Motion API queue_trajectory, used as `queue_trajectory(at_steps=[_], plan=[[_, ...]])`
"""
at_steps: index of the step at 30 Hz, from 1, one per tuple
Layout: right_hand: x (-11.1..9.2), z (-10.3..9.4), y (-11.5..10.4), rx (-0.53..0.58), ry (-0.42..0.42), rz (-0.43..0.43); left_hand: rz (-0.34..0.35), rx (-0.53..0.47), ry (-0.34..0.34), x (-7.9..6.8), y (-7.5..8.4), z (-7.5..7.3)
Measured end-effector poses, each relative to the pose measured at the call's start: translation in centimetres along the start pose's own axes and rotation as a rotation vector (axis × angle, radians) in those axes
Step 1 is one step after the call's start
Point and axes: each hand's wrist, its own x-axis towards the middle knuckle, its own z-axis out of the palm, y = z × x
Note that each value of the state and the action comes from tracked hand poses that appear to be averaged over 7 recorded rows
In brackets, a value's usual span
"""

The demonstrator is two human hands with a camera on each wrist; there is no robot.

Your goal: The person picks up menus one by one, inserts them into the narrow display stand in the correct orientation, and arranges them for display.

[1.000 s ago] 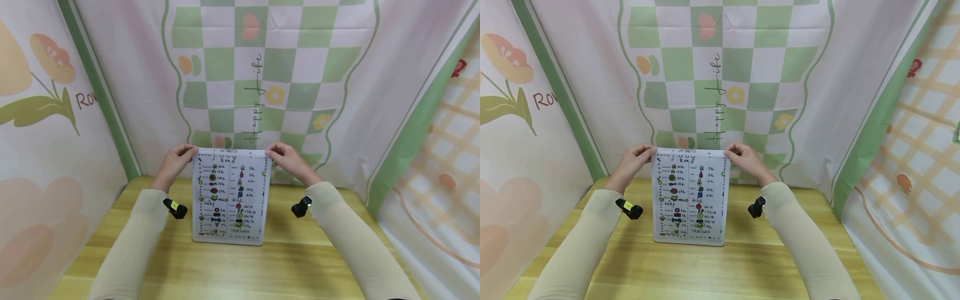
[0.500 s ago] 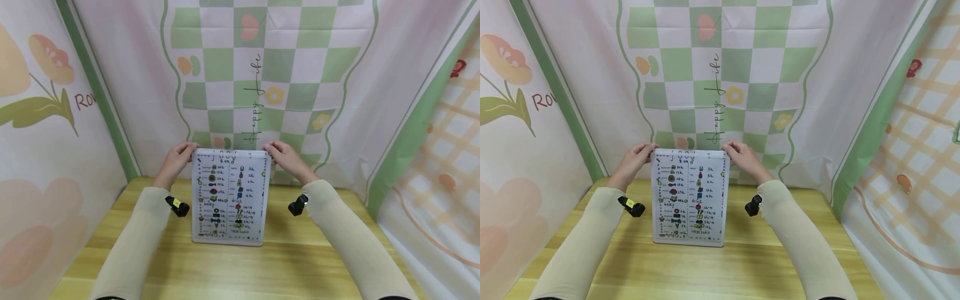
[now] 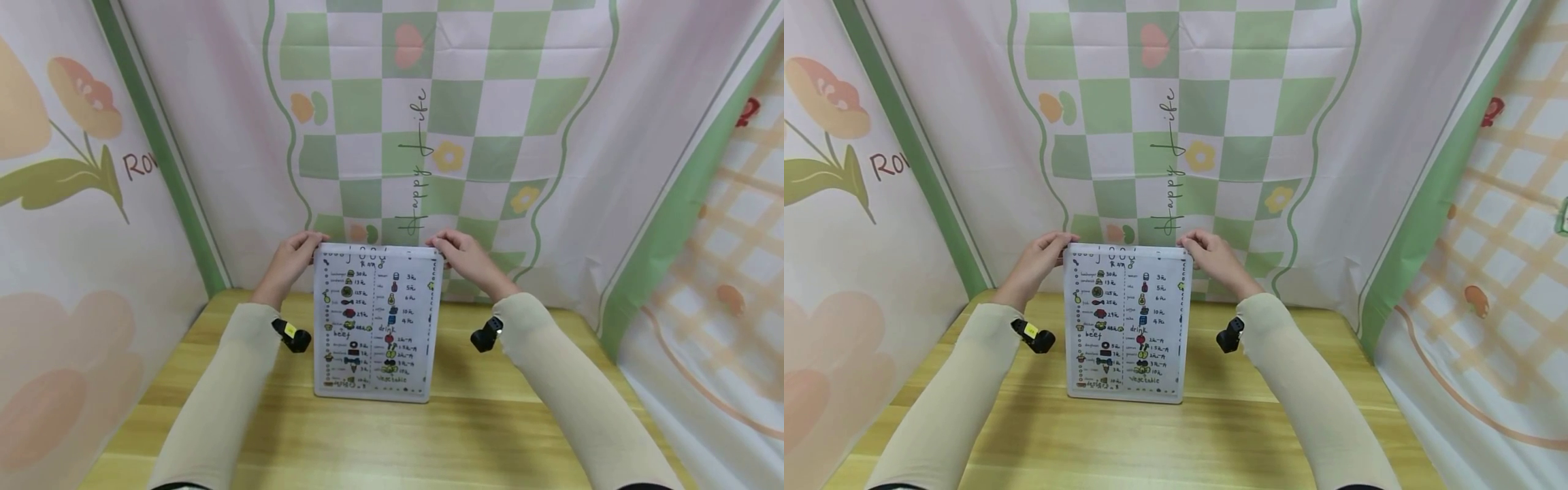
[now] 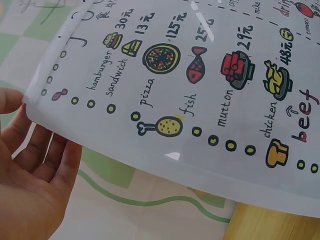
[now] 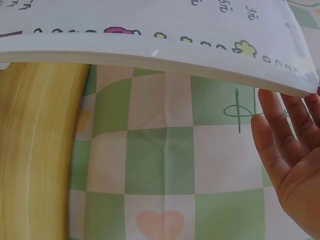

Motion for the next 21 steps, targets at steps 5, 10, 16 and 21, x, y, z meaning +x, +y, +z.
queue_trajectory(at_steps=[5,10,16,21], plan=[[-0.1,-0.1,0.0,0.007,-0.009,0.008,0.001,0.006,-0.002,0.0,-0.1,0.0],[-0.2,-0.2,0.1,0.01,-0.029,0.019,0.005,0.006,-0.007,0.0,-0.2,0.1],[-0.7,0.0,-0.8,0.006,-0.048,0.035,0.02,0.003,-0.015,-0.1,-0.4,0.0],[-1.0,0.2,-1.1,0.008,-0.055,0.028,0.022,-0.01,-0.005,-0.1,-0.5,0.1]])
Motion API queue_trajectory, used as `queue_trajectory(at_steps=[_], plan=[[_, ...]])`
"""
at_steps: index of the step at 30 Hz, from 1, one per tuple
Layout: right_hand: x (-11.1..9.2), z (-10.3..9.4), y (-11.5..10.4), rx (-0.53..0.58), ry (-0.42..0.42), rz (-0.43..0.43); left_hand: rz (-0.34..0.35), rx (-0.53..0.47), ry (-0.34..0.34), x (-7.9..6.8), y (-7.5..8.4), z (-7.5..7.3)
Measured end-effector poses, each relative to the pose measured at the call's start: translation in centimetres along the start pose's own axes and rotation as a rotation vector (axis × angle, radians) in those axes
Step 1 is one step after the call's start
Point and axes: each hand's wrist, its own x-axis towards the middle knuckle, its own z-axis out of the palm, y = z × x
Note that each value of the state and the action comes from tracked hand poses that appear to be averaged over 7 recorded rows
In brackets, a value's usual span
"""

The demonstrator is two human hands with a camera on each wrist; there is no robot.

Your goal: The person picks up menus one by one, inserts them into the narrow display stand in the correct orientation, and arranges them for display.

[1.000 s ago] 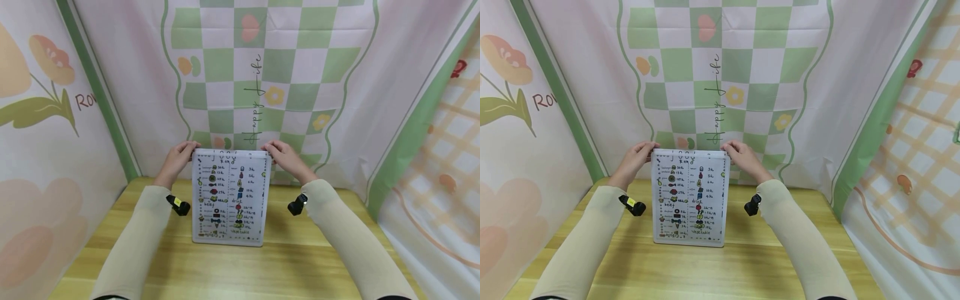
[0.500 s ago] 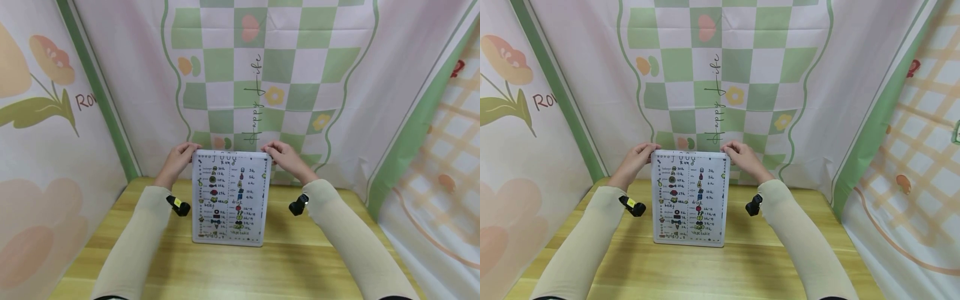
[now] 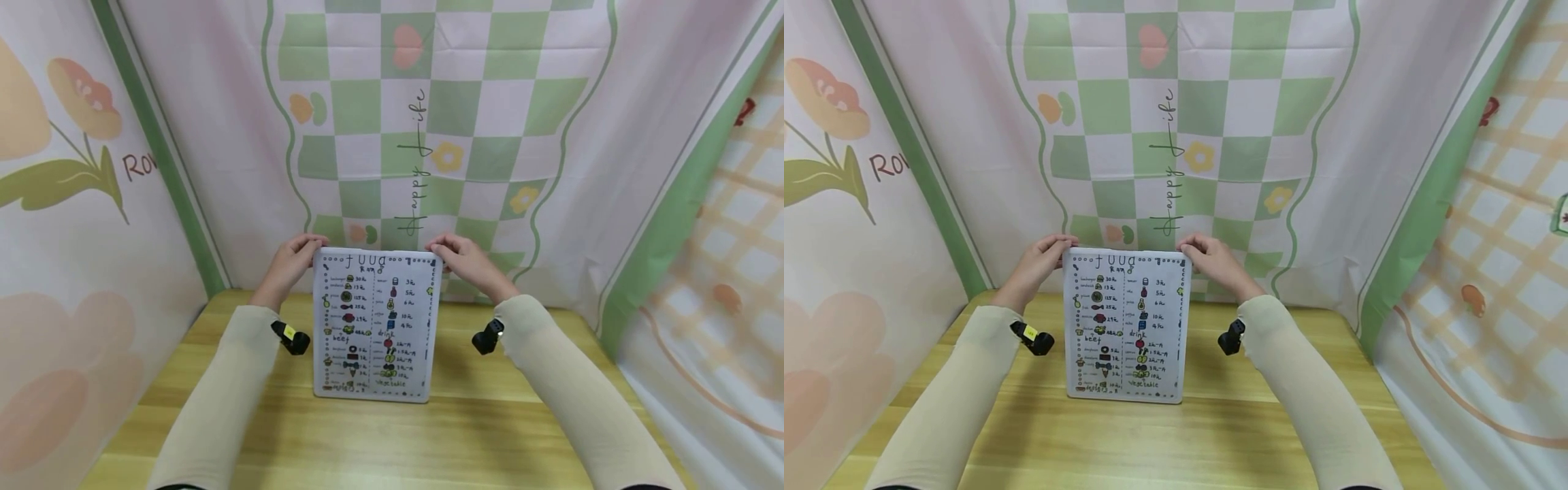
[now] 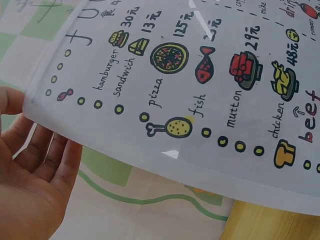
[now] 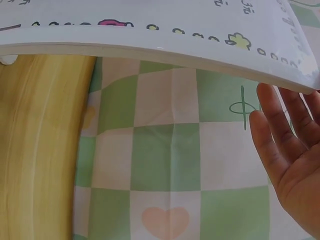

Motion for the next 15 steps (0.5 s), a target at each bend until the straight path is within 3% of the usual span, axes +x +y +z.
queue_trajectory(at_steps=[15], plan=[[0.1,-0.1,1.6,0.004,0.031,-0.019,-0.004,-0.011,-0.01,-0.1,0.2,0.0]])
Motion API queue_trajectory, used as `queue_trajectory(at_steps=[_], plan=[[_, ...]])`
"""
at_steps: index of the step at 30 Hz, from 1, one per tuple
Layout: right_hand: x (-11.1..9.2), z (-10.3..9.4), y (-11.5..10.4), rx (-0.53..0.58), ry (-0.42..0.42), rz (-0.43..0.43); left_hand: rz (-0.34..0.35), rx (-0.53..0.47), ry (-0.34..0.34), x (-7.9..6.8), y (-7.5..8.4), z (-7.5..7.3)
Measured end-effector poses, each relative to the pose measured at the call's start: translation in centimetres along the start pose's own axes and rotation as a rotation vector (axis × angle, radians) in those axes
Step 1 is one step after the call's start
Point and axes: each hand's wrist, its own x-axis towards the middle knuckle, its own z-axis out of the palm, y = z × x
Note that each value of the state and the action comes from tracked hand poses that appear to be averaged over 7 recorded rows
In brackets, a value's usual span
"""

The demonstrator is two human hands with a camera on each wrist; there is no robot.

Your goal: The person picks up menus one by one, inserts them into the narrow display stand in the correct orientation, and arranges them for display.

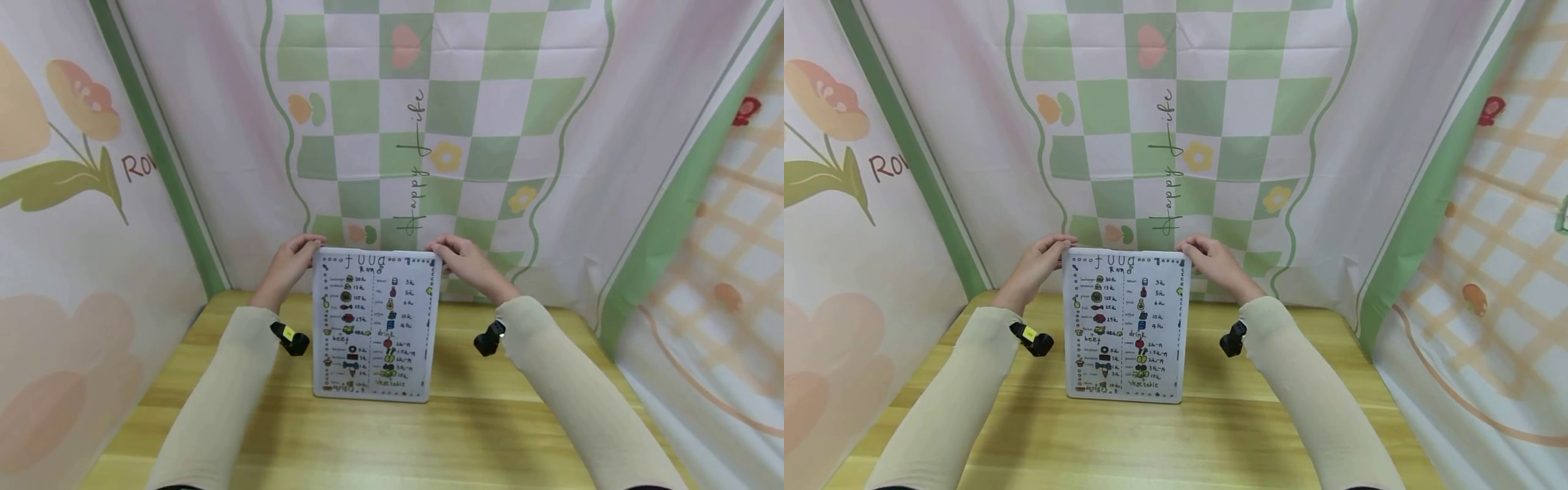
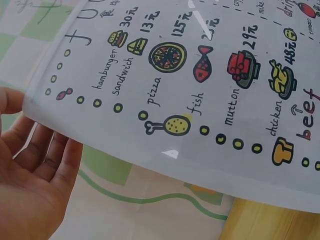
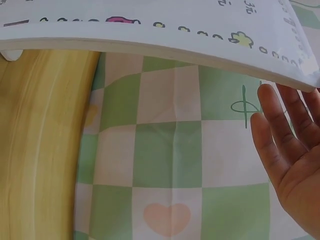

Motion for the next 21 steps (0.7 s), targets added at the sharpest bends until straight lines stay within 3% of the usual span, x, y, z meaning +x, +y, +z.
queue_trajectory(at_steps=[12,21], plan=[[-0.7,-0.6,1.2,-0.017,0.01,-0.017,0.006,0.012,0.007,-0.5,-1.2,-0.8],[-1.7,-1.0,3.0,-0.024,0.022,-0.026,-0.052,0.018,0.019,-1.0,-2.6,-1.2]])
